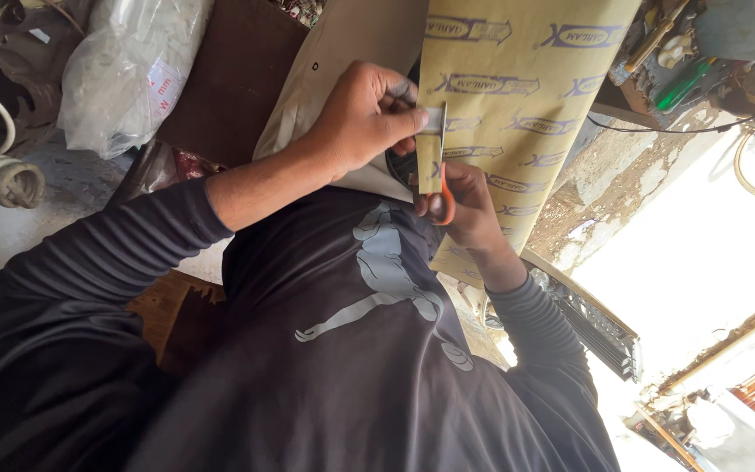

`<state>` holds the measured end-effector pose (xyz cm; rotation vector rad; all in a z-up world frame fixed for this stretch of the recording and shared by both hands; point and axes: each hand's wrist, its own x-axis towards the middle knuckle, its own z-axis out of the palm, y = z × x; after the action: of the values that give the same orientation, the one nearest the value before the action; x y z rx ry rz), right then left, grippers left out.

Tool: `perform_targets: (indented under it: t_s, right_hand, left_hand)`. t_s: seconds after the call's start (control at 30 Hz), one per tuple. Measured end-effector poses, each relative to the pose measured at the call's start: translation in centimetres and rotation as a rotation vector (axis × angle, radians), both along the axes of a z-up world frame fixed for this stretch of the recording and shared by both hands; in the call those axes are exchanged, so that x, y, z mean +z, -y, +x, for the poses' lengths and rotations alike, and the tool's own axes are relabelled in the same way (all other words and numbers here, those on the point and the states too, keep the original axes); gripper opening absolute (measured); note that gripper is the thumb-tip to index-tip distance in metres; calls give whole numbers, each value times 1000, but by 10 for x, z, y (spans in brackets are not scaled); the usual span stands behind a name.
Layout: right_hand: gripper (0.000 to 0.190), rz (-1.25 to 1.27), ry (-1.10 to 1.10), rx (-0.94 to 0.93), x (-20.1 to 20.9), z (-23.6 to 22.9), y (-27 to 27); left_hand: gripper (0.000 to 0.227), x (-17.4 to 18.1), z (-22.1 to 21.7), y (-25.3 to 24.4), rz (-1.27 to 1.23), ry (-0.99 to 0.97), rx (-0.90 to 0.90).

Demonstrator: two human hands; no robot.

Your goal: The person cuts a long strip from a piece of cardboard using scissors, then trims the strip into smaller pieces. The person holds the cardboard with one hand and uses scissors with the other to make precise cuts.

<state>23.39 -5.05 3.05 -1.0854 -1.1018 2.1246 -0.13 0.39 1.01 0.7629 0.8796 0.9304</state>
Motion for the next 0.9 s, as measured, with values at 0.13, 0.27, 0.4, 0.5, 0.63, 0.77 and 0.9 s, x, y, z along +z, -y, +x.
perform_targets:
  t_s: [0.13, 0.27, 0.4, 0.5, 0.63, 0.77, 0.9]
  right_hand:
    - [32, -29, 1, -19, -3, 1, -1]
    - [29, -53, 51, 48, 9, 2, -12]
    - [35, -336, -18, 145, 38, 7, -32]
    - [41, -242, 81, 264, 60, 8, -45]
    - [41, -318, 27, 279, 74, 1, -54]
    - [44, -322, 65, 287, 71, 1, -55]
    - [35, -148, 302, 430, 63, 17, -69]
  left_hand:
    - [10, 0, 2, 2, -27, 35, 3]
    - [10, 0, 1, 0, -37, 35, -7]
    - [9, 2, 2, 1, -77, 63, -21]
    - [9, 6, 1, 0, -103, 63, -24]
    - [8, 9, -3, 0, -79, 35, -11]
    - [9, 6, -1, 2, -96, 56, -10]
    - [9, 7, 4, 7, -79, 74, -7]
